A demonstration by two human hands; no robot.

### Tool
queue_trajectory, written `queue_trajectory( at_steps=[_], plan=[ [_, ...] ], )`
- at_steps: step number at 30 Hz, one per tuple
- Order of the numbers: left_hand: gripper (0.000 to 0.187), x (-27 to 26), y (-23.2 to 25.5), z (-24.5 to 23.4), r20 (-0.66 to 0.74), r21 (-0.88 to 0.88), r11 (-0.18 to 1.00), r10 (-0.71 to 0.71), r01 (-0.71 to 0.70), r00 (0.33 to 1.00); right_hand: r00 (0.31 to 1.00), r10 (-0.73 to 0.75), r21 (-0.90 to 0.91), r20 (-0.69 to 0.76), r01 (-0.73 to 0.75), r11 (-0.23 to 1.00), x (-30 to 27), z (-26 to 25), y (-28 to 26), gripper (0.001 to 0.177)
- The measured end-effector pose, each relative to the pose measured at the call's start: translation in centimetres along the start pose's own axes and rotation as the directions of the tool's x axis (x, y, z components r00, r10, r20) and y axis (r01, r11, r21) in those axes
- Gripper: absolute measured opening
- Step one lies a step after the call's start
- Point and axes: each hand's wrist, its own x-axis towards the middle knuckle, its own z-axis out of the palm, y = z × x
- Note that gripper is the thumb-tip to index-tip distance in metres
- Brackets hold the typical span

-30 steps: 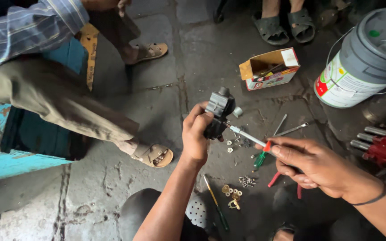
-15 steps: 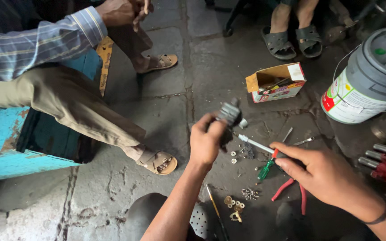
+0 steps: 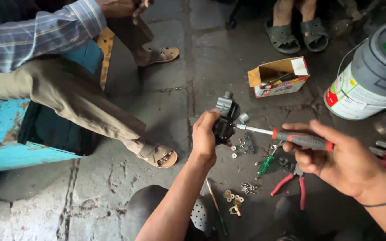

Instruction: The person disassembles and repairs a mechanical part by hand while sitting on the floor, using a screwdriver to remove screws and handling small components including a spring, brass jets, and gaskets.

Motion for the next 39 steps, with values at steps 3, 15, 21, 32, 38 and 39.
queue_trajectory(
  at_steps=[3, 15, 21, 32, 38, 39],
  plan=[
    [0.034, -0.1, -0.4, -0.1, -0.027, 0.043, 0.999, -0.019, 0.02, 0.999, 0.993, -0.098, -0.159, 0.066, 0.107, 0.981, -0.5, -0.1, 0.3, 0.036],
    [0.033, -0.2, -0.5, -0.2, -0.067, 0.077, 0.994, -0.078, 0.083, 0.995, 0.816, -0.578, -0.93, 0.015, 0.224, 0.292, -1.1, 1.2, 1.0, 0.039],
    [0.034, -0.2, -0.5, -0.2, -0.062, 0.058, 0.997, -0.055, 0.058, 0.997, 0.941, -0.215, -0.533, -0.26, 0.045, 0.845, -0.5, -4.8, 2.1, 0.025],
    [0.037, -0.3, 0.1, -0.1, -0.063, -0.038, 0.995, -0.091, 0.089, 0.994, 0.839, -0.484, -0.681, -0.25, 0.203, 0.704, -0.3, 1.6, 1.3, 0.034],
    [0.037, -0.1, -0.1, -0.4, -0.087, -0.021, 0.998, -0.052, 0.051, 0.995, 0.883, -0.26, -0.551, -0.39, 0.003, 0.834, 0.0, -2.0, 2.0, 0.037],
    [0.037, 0.0, 0.0, -0.5, -0.091, -0.035, 0.998, -0.062, 0.059, 0.994, 0.889, -0.32, -0.636, -0.328, 0.043, 0.771, 0.0, -2.2, 2.3, 0.033]
  ],
)
